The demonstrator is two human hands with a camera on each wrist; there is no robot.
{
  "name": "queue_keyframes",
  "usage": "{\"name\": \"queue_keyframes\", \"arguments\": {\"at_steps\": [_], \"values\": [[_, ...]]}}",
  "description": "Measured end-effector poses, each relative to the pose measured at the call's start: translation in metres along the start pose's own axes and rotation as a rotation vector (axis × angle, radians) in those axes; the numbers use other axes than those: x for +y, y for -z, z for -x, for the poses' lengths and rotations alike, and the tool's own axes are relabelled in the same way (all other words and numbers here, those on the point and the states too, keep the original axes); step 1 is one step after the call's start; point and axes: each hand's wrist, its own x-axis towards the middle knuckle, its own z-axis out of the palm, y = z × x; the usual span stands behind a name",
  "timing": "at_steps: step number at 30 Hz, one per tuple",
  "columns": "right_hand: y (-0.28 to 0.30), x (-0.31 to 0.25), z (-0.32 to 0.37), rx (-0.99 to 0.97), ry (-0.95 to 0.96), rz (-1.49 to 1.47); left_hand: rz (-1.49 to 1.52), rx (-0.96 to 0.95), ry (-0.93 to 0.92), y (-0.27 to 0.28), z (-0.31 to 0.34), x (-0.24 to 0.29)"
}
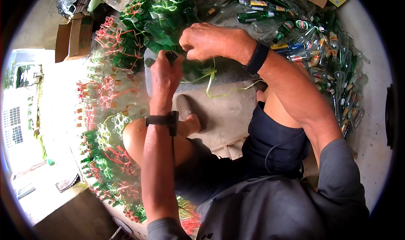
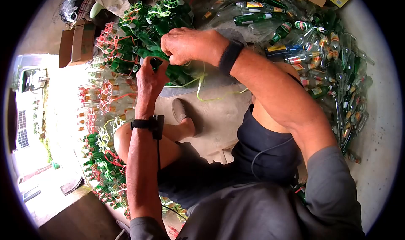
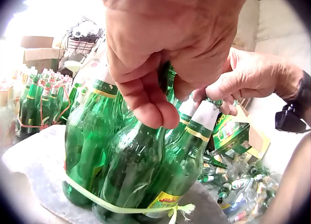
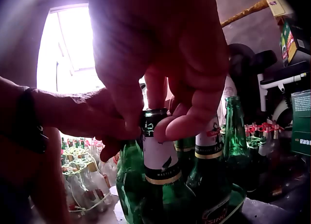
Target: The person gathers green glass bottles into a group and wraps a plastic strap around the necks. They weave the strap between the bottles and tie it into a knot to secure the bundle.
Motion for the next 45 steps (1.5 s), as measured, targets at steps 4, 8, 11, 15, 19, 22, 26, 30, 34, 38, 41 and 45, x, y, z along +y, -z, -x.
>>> {"name": "queue_keyframes", "arguments": {"at_steps": [4,8,11,15,19,22,26,30,34,38,41,45], "values": [[0.0,0.002,0.0,-0.014,0.018,0.012,-0.026,0.015,-0.087,-0.004,0.008,-0.004],[0.002,0.001,0.001,0.011,0.019,-0.021,-0.011,0.005,-0.119,-0.001,0.014,-0.002],[0.004,0.0,0.002,0.002,0.004,-0.054,-0.001,0.02,-0.118,-0.001,0.017,-0.001],[0.012,-0.004,0.003,-0.032,-0.025,-0.09,-0.018,0.06,-0.128,-0.002,0.02,0.009],[0.029,-0.002,-0.006,-0.021,-0.04,-0.14,0.005,0.046,-0.084,0.001,0.023,0.01],[0.036,0.011,-0.022,0.215,-0.001,-0.121,0.03,0.018,-0.052,0.002,0.024,0.009],[0.047,0.016,-0.054,0.322,-0.1,0.037,0.062,0.017,-0.054,0.0,0.024,0.006],[0.039,0.029,-0.081,0.293,-0.132,0.284,0.065,0.015,-0.06,-0.002,0.026,0.003],[0.027,0.043,-0.103,0.159,-0.215,0.304,0.078,0.03,-0.066,-0.002,0.028,0.005],[0.013,0.05,-0.109,0.181,-0.219,0.282,0.103,0.023,-0.049,-0.001,0.03,0.006],[0.004,0.054,-0.113,0.231,-0.19,0.289,0.095,0.032,-0.077,-0.001,0.029,0.007],[-0.002,0.063,-0.119,0.244,-0.134,0.334,0.09,0.017,-0.083,0.002,0.03,0.011]]}}
